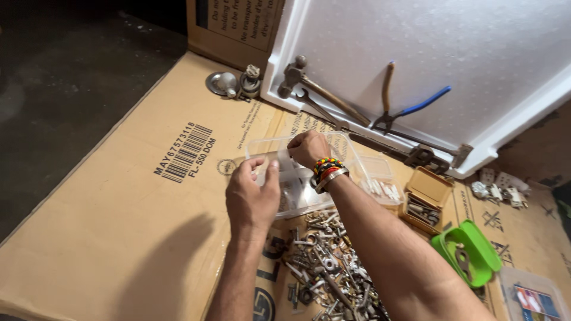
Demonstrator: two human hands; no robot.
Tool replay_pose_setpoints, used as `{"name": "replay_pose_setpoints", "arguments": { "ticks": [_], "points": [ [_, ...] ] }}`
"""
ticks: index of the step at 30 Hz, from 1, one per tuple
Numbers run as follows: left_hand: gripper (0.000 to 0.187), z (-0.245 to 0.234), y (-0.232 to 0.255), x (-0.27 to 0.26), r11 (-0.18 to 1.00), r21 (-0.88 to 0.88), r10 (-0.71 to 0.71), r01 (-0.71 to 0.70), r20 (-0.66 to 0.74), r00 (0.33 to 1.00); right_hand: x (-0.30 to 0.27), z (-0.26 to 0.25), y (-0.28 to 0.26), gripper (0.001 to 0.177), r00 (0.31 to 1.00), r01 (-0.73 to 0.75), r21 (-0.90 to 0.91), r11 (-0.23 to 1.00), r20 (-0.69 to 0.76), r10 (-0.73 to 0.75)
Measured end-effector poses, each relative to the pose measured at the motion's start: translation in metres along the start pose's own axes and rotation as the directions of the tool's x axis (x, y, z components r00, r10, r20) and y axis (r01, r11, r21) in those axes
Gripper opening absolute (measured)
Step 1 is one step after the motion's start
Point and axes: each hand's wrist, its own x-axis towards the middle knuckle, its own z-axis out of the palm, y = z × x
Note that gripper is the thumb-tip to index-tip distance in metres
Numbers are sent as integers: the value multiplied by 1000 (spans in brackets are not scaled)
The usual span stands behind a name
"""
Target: The person sorts a large pile of mixed fasteners, including screws, bolts, and washers, from a cardboard box into a clear plastic compartmentalized container. They pick up individual items and place them into specific sections of the organizer.
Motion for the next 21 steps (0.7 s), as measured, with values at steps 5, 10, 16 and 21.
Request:
{"name": "replay_pose_setpoints", "arguments": {
  "ticks": [5,10,16,21],
  "points": [
    [39,6,-5,2,999,-18,43,-44,-41,998,18,29,9,26,1000,-29,7,1000,-11,30],
    [39,6,-4,0,997,-49,54,-55,-32,998,3,12,7,34,987,-64,271,960,161,20],
    [39,-1,0,0,1000,-24,16,-16,-7,1000,-55,-21,1,19,947,249,224,942,-261,-188],
    [40,2,1,-1,1000,9,14,-15,37,999,-174,-24,5,17,963,-159,295,942,-166,214]
  ]
}}
